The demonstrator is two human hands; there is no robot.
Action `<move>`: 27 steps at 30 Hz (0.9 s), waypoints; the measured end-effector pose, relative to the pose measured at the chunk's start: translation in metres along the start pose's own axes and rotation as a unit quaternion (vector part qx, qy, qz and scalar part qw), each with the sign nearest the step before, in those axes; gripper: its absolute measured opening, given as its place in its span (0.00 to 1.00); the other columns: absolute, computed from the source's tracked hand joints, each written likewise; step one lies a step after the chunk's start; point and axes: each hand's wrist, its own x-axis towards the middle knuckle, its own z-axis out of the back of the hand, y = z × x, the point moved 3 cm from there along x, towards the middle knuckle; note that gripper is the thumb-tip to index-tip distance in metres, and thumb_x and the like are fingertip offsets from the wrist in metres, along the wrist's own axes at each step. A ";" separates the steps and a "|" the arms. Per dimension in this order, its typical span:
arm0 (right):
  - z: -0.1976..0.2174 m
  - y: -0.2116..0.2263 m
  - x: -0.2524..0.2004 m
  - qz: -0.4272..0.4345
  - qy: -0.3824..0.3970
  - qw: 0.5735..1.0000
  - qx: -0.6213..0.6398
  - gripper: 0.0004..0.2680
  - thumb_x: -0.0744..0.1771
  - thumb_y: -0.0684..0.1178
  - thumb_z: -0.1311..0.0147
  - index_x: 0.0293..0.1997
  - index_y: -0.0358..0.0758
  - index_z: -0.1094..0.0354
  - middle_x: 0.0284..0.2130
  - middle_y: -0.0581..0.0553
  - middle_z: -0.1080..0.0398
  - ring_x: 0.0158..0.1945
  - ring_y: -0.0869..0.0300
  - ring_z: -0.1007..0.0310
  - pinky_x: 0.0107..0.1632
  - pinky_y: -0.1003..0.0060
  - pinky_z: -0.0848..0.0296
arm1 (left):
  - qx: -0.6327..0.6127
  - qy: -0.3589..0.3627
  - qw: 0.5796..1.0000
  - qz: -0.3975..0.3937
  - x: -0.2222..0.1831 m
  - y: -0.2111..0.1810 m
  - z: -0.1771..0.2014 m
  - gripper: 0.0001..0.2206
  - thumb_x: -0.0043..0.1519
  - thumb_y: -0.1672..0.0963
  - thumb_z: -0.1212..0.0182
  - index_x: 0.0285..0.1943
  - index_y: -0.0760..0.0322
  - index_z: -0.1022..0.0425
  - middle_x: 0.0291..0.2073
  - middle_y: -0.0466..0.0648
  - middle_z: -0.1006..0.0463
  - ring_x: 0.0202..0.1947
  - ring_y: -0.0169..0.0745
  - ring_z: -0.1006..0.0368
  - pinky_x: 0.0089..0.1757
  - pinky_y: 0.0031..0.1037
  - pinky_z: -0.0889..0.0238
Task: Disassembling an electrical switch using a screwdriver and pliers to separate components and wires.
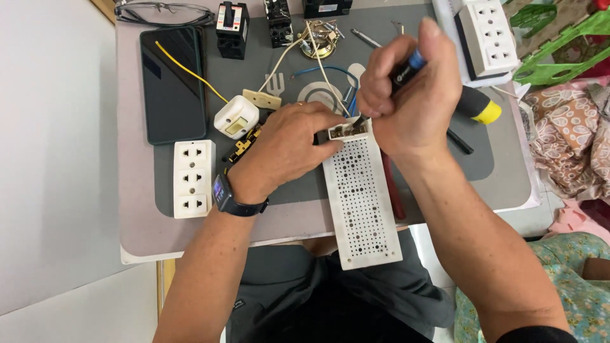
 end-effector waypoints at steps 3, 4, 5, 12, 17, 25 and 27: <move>0.001 -0.007 0.000 -0.001 0.021 1.000 -0.009 0.15 0.62 0.60 0.55 0.19 0.41 0.39 0.11 0.51 0.50 0.14 0.66 0.59 0.21 0.70 0.56 | -0.014 0.003 1.000 0.022 0.000 0.001 -0.001 0.14 0.50 0.58 0.37 0.45 0.65 0.20 0.33 0.48 0.24 0.28 0.44 0.28 0.34 0.30 0.36; 0.001 -0.008 0.000 0.000 0.031 0.999 -0.018 0.15 0.62 0.60 0.55 0.18 0.41 0.39 0.11 0.51 0.51 0.14 0.67 0.59 0.21 0.71 0.56 | -0.022 0.003 0.999 0.029 0.000 0.001 -0.001 0.14 0.50 0.59 0.37 0.45 0.64 0.20 0.31 0.48 0.24 0.26 0.42 0.29 0.32 0.28 0.36; 0.002 -0.009 -0.001 0.000 0.029 0.999 -0.019 0.15 0.62 0.60 0.55 0.18 0.41 0.39 0.11 0.51 0.51 0.14 0.67 0.59 0.21 0.71 0.56 | -0.023 0.005 0.999 0.029 0.000 0.001 -0.001 0.14 0.50 0.59 0.37 0.45 0.64 0.20 0.31 0.48 0.24 0.26 0.42 0.29 0.32 0.28 0.36; 0.005 -0.013 -0.011 0.049 0.069 0.994 -0.071 0.16 0.65 0.60 0.59 0.22 0.38 0.39 0.15 0.48 0.45 0.18 0.65 0.55 0.25 0.70 0.52 | -0.027 0.017 0.999 0.033 0.000 0.002 0.002 0.13 0.51 0.58 0.37 0.45 0.65 0.21 0.32 0.49 0.25 0.27 0.45 0.29 0.32 0.31 0.37; -0.001 -0.004 -0.019 0.104 0.099 0.944 -0.297 0.14 0.71 0.51 0.68 0.38 0.32 0.37 0.31 0.42 0.34 0.29 0.62 0.37 0.34 0.70 0.34 | -0.031 0.039 0.998 0.046 -0.002 0.007 0.001 0.14 0.52 0.58 0.39 0.46 0.69 0.22 0.38 0.51 0.22 0.32 0.49 0.27 0.35 0.33 0.35; -0.032 -0.017 -0.028 0.126 0.102 0.934 -0.319 0.10 0.70 0.41 0.65 0.50 0.34 0.35 0.24 0.56 0.47 0.28 0.70 0.53 0.34 0.75 0.47 | -0.045 0.031 0.998 0.040 -0.003 0.002 0.005 0.09 0.49 0.61 0.38 0.38 0.69 0.24 0.32 0.52 0.20 0.31 0.52 0.28 0.34 0.35 0.37; -0.027 -0.015 -0.014 0.091 0.166 0.932 -0.310 0.08 0.70 0.42 0.61 0.46 0.34 0.33 0.19 0.56 0.46 0.23 0.71 0.52 0.29 0.76 0.48 | -0.033 0.028 0.998 0.044 -0.007 0.011 -0.001 0.08 0.51 0.59 0.38 0.37 0.70 0.24 0.33 0.53 0.21 0.31 0.53 0.28 0.34 0.37 0.38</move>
